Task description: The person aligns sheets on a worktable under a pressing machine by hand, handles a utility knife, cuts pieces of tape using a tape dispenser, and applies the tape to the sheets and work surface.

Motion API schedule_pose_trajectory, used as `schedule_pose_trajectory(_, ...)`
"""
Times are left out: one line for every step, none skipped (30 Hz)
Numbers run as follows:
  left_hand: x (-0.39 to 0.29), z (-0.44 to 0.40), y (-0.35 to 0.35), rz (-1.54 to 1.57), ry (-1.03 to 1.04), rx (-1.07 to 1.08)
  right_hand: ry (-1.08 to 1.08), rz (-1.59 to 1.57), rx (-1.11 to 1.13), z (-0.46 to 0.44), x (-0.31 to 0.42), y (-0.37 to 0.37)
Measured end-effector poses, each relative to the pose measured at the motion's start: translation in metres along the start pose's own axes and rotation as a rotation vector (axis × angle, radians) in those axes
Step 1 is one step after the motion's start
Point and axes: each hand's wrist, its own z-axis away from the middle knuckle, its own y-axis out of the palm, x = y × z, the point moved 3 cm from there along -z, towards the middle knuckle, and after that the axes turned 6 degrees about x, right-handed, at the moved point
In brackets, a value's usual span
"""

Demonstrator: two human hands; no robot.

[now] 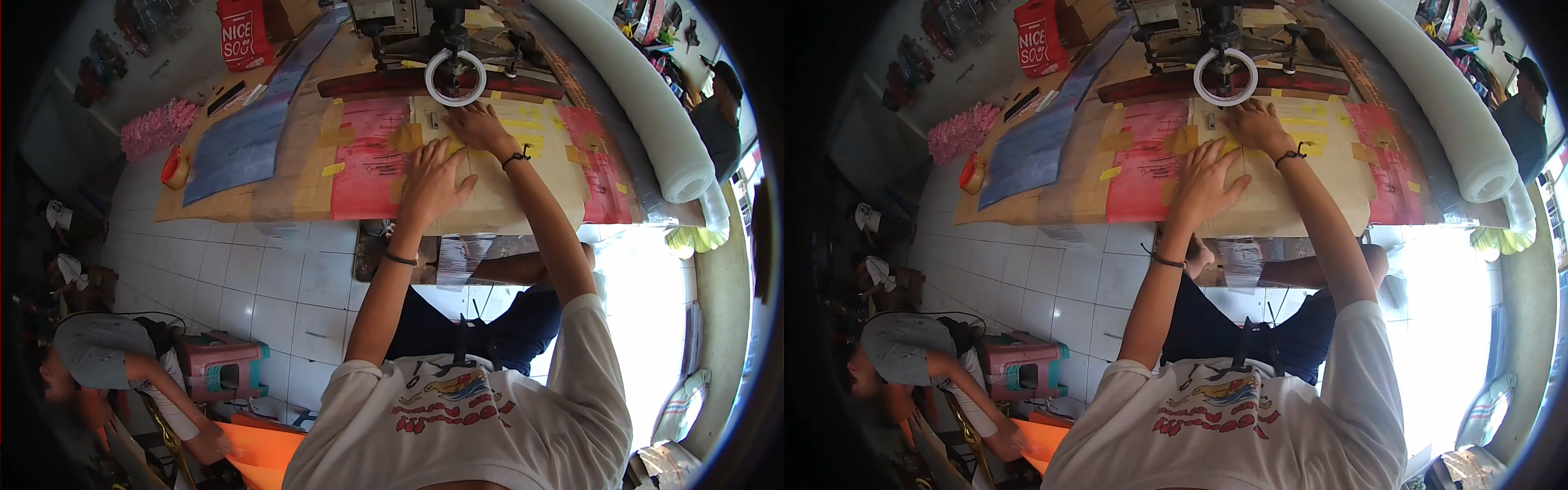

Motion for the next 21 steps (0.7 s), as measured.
schedule_pose_trajectory(0.001,-0.001,0.002,-0.002,-0.001,-0.003,-0.006,-0.005,0.003,-0.001,0.000,0.000)
schedule_pose_trajectory(0.002,-0.001,0.003,-0.005,-0.002,-0.005,-0.010,-0.010,0.006,-0.001,-0.001,0.000)
schedule_pose_trajectory(0.003,-0.002,0.004,-0.003,-0.001,-0.007,-0.015,-0.015,0.008,-0.002,-0.001,0.000)
schedule_pose_trajectory(0.004,-0.002,0.004,-0.001,0.000,-0.008,-0.013,-0.025,-0.003,-0.003,-0.002,0.000)
schedule_pose_trajectory(0.005,-0.002,0.005,0.001,0.001,-0.009,-0.012,-0.035,-0.014,-0.004,-0.002,0.000)
schedule_pose_trajectory(0.005,-0.002,0.004,0.004,-0.004,-0.014,-0.010,-0.045,-0.027,-0.005,-0.002,0.000)
schedule_pose_trajectory(0.005,-0.001,0.003,0.009,-0.005,-0.017,-0.013,-0.053,-0.029,-0.005,-0.002,0.001)
schedule_pose_trajectory(0.003,-0.001,0.002,0.017,-0.001,-0.020,-0.011,-0.060,-0.033,-0.005,-0.002,0.003)
schedule_pose_trajectory(0.003,-0.002,0.002,0.004,0.001,-0.023,-0.004,-0.067,-0.044,-0.006,-0.003,0.002)
schedule_pose_trajectory(0.004,-0.001,0.002,-0.007,0.009,-0.025,-0.011,-0.091,-0.089,-0.005,-0.003,0.004)
schedule_pose_trajectory(0.004,-0.002,0.003,-0.017,0.020,-0.029,-0.038,-0.127,-0.138,-0.003,-0.004,0.006)
schedule_pose_trajectory(0.003,-0.002,0.002,-0.016,0.018,-0.031,-0.046,-0.120,-0.143,-0.003,-0.005,0.009)
schedule_pose_trajectory(0.003,-0.001,0.001,-0.016,0.017,-0.032,-0.052,-0.112,-0.150,0.000,-0.004,0.007)
schedule_pose_trajectory(0.003,-0.001,0.001,-0.017,0.015,-0.034,-0.062,-0.116,-0.149,0.003,-0.004,0.006)
schedule_pose_trajectory(0.003,-0.002,0.001,-0.011,0.019,-0.039,-0.073,-0.122,-0.146,0.007,-0.001,0.004)
schedule_pose_trajectory(0.003,-0.002,0.000,-0.007,0.020,-0.041,-0.074,-0.133,-0.158,0.009,0.000,0.003)
schedule_pose_trajectory(0.003,-0.002,0.001,-0.004,0.015,-0.045,-0.069,-0.125,-0.143,0.010,-0.001,0.001)
schedule_pose_trajectory(0.001,-0.002,0.001,-0.001,0.015,-0.042,-0.068,-0.119,-0.125,0.011,0.000,-0.001)
schedule_pose_trajectory(0.001,-0.001,0.001,0.000,0.012,-0.038,-0.071,-0.115,-0.105,0.012,0.002,-0.003)
schedule_pose_trajectory(0.002,-0.002,0.000,-0.001,0.005,-0.034,-0.084,-0.122,-0.138,0.011,0.003,-0.003)
schedule_pose_trajectory(0.002,-0.003,-0.001,0.001,0.008,-0.034,-0.080,-0.117,-0.151,0.008,0.002,-0.001)
